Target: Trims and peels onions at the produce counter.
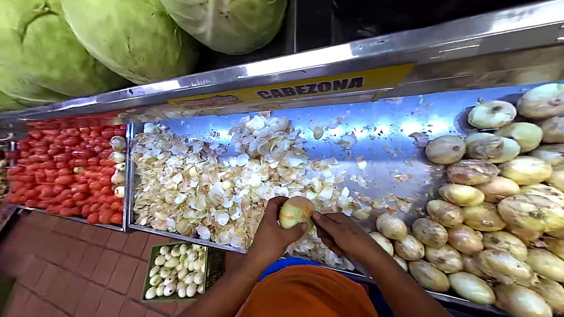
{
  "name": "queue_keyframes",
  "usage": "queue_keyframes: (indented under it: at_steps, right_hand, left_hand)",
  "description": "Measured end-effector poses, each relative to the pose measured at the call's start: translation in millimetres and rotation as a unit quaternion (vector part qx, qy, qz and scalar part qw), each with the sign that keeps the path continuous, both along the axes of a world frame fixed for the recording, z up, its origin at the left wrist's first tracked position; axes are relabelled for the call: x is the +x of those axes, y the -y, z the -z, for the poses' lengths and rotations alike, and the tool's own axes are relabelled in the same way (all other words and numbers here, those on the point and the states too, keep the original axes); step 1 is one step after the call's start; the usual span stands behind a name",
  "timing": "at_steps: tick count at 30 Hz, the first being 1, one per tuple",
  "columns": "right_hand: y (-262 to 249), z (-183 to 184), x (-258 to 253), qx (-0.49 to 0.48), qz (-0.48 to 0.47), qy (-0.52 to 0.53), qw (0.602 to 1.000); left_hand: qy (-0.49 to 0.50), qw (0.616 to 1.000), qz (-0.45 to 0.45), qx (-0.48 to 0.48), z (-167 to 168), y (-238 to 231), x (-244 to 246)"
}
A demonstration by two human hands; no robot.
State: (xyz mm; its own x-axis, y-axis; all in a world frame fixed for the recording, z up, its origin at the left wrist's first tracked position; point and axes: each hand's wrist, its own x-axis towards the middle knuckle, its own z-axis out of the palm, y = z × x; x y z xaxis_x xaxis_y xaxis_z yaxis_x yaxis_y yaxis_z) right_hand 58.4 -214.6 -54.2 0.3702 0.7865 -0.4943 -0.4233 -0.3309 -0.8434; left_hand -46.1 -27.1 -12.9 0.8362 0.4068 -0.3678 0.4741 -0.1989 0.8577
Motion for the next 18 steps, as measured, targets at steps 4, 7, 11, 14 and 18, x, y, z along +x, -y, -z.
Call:
queue_keyframes:
  at_steps: [4,7,11,14,18]
  right_hand:
    - [-4.0,2.5,-6.3,-0.042,0.041,0.002,0.998]
    - [-4.7,9.8,-7.5,-0.022,0.091,-0.031,0.995]
    - [-6.0,21.9,-11.2,-0.001,0.17,-0.102,0.98]
    - [-2.3,49.2,-6.0,-0.05,0.181,-0.079,0.979]
    - [1.6,77.6,-2.9,-0.138,0.072,-0.02,0.988]
  left_hand:
    - [-0.006,0.999,0.028,0.043,4.1,5.3,-2.3]
    - [-0.02,0.999,0.03,0.019,-0.8,2.1,1.2]
    - [-0.029,0.999,0.036,-0.019,-0.5,-4.4,4.8]
    - [-0.003,0.992,0.002,-0.124,-6.9,-6.2,3.9]
    - [0.003,0.963,-0.039,-0.265,-4.2,-8.3,-1.9]
